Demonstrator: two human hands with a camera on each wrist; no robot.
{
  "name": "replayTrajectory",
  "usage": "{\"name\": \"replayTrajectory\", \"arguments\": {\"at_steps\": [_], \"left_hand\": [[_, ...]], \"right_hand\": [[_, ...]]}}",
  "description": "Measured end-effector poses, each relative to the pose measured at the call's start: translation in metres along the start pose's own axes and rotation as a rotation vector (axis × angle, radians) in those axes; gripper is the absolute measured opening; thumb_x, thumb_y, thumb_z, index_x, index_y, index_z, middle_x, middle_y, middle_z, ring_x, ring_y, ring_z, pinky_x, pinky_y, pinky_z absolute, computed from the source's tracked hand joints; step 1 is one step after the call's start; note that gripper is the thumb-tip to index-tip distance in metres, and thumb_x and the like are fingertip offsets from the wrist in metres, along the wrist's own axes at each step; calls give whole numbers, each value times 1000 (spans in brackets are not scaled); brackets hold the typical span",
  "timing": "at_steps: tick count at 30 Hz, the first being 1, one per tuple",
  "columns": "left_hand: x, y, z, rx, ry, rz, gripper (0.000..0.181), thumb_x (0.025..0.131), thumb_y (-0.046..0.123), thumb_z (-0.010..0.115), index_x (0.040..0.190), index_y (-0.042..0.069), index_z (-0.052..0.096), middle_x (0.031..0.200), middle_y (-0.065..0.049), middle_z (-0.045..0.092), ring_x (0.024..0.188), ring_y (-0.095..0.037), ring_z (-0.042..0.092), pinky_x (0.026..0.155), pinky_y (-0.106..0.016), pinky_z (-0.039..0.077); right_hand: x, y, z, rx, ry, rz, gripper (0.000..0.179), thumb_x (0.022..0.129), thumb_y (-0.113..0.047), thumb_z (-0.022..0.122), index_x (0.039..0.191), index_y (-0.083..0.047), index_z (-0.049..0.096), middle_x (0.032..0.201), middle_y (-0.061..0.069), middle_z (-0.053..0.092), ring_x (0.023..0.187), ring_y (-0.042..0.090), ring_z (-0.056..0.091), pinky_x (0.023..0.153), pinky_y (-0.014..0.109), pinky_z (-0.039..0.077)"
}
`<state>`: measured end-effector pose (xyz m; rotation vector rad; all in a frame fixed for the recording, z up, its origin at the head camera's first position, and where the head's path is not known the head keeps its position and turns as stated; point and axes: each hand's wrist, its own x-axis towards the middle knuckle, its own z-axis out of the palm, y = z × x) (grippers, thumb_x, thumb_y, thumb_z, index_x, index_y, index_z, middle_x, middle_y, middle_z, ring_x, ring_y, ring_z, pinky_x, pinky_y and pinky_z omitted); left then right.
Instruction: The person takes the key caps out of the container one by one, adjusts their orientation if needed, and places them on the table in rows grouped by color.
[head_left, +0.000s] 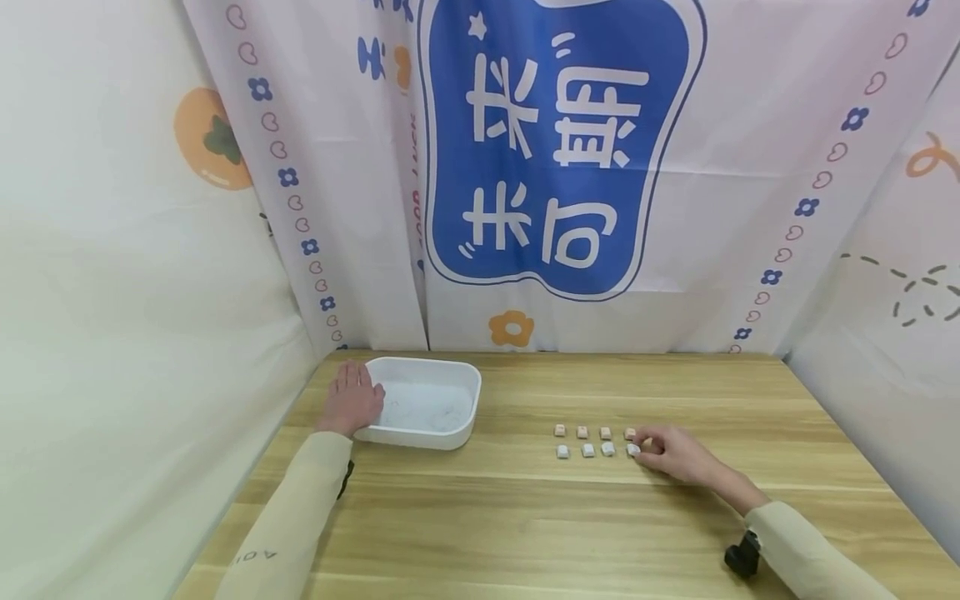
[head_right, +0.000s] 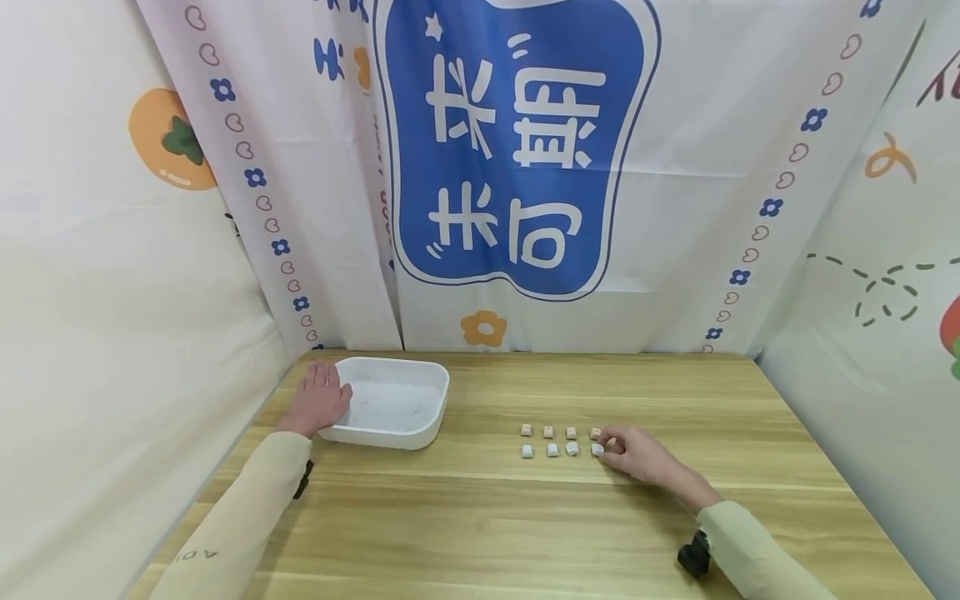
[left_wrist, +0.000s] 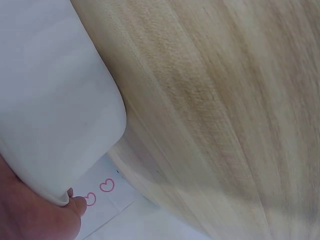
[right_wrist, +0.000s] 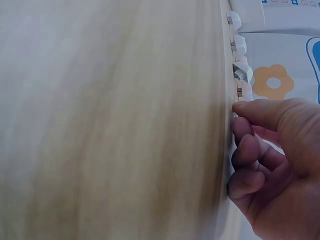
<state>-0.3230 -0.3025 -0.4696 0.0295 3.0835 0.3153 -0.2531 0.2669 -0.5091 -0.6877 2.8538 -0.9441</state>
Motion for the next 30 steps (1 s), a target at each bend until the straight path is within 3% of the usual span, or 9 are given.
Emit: {"name": "replayTrajectory", "arguments": {"at_steps": [6,12,16,19,23,26,30], "left_hand": [[0,-1,-5,-11,31,9,68,103,30,21,148,-19,9,156,-40,2,147,-54,4,121,-64,7],[3,-2,-9,-54,11,17,69,104,32,21,148,-19,9,156,-41,1,146,-55,3,119,-66,6],[6,0,-13,-29,24,10,68,104,34,20,148,-17,16,155,-41,8,145,-55,8,116,-72,12],[8,5,-20,17,65,32,65,103,34,22,144,-17,27,152,-42,18,143,-54,16,114,-71,19],[15,14,-32,79,208,119,56,102,31,30,127,-16,47,138,-41,39,131,-54,35,107,-66,34],[18,24,-40,81,252,167,50,101,30,33,120,-12,51,128,-36,47,125,-51,40,101,-67,37],[16,38,-47,42,178,180,53,103,33,32,137,-6,45,139,-31,44,135,-48,34,109,-71,27]], "right_hand": [[4,-3,0,6,-15,18,18,90,-23,70,103,-11,69,65,-7,53,55,2,44,48,19,37],[8,-6,2,19,-30,25,24,89,-22,71,108,-7,68,68,-5,56,56,3,47,50,20,40],[8,-6,2,30,-41,29,25,90,-22,70,109,-6,68,69,-4,57,55,4,48,49,21,41],[7,-7,0,22,-62,29,27,90,-22,70,111,-6,67,69,-5,57,55,4,48,49,21,42],[11,-10,-8,18,-89,10,28,89,-18,70,113,-5,66,70,-4,57,57,4,48,49,21,42],[13,-14,-15,13,-95,2,25,89,-17,69,112,-6,66,72,-4,60,60,5,51,51,21,44],[17,-19,-21,1,-77,-3,19,92,-19,66,108,-8,68,77,-4,63,65,5,54,54,22,47]]}}
